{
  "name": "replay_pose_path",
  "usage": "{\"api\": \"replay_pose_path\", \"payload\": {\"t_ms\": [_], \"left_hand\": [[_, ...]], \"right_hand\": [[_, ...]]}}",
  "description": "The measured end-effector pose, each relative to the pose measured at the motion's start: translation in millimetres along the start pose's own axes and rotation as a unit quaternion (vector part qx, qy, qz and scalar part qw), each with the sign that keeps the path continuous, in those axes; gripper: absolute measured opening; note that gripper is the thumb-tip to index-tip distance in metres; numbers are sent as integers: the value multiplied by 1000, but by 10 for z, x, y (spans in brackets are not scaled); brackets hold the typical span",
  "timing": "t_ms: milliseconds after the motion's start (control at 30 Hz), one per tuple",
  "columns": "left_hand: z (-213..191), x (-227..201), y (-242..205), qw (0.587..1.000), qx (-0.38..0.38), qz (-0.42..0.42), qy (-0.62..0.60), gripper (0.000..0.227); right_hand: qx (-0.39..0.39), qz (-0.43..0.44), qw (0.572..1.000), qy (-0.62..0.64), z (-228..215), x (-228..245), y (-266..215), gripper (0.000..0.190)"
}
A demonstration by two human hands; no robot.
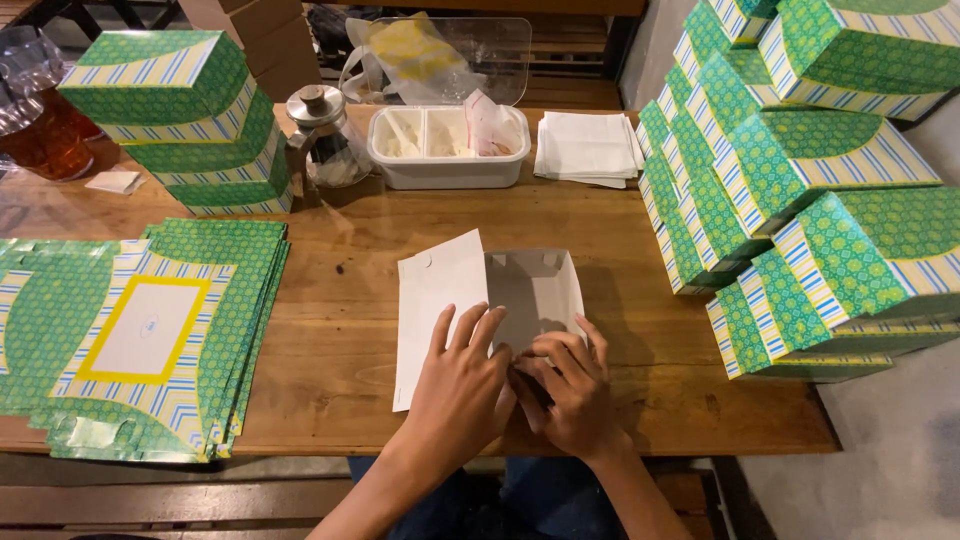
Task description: The person folds a flat patterned cardboard sheet into a small box. They fold the side flaps, tuck tabs into slots, and secure the structure by hand. The finished box is placed with other completed boxes on the table.
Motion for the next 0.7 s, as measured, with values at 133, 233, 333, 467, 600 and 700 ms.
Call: {"api": "replay_pose_path", "payload": {"t_ms": [133,233,333,467,600,700], "left_hand": [[44,-24,35,999,22,7,38,22],[91,-58,26,997,42,15,62,22],[118,-51,3,997,36,19,67,20],[155,-1,9,999,11,19,26,27],[223,104,131,999,-5,39,26,32],[164,203,235,996,8,78,-39,16]], "right_hand": [[7,-5,1000,14,19,-28,-31,14],[5,-9,1000,20,8,-14,-5,16],[2,-9,1000,16,6,9,32,17],[6,24,997,69,-142,-90,122,28],[-48,102,991,75,-404,-473,520,20],[-69,159,977,120,-427,-903,799,30]]}}
Point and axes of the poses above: each hand's wrist, its own y-axis towards the middle knuckle, its own z-axis out of the palm, x = y × z, the point moved 6 cm from there along y, towards the middle knuckle, and after that the axes turned 5 degrees about y, right-handed, at the moved point
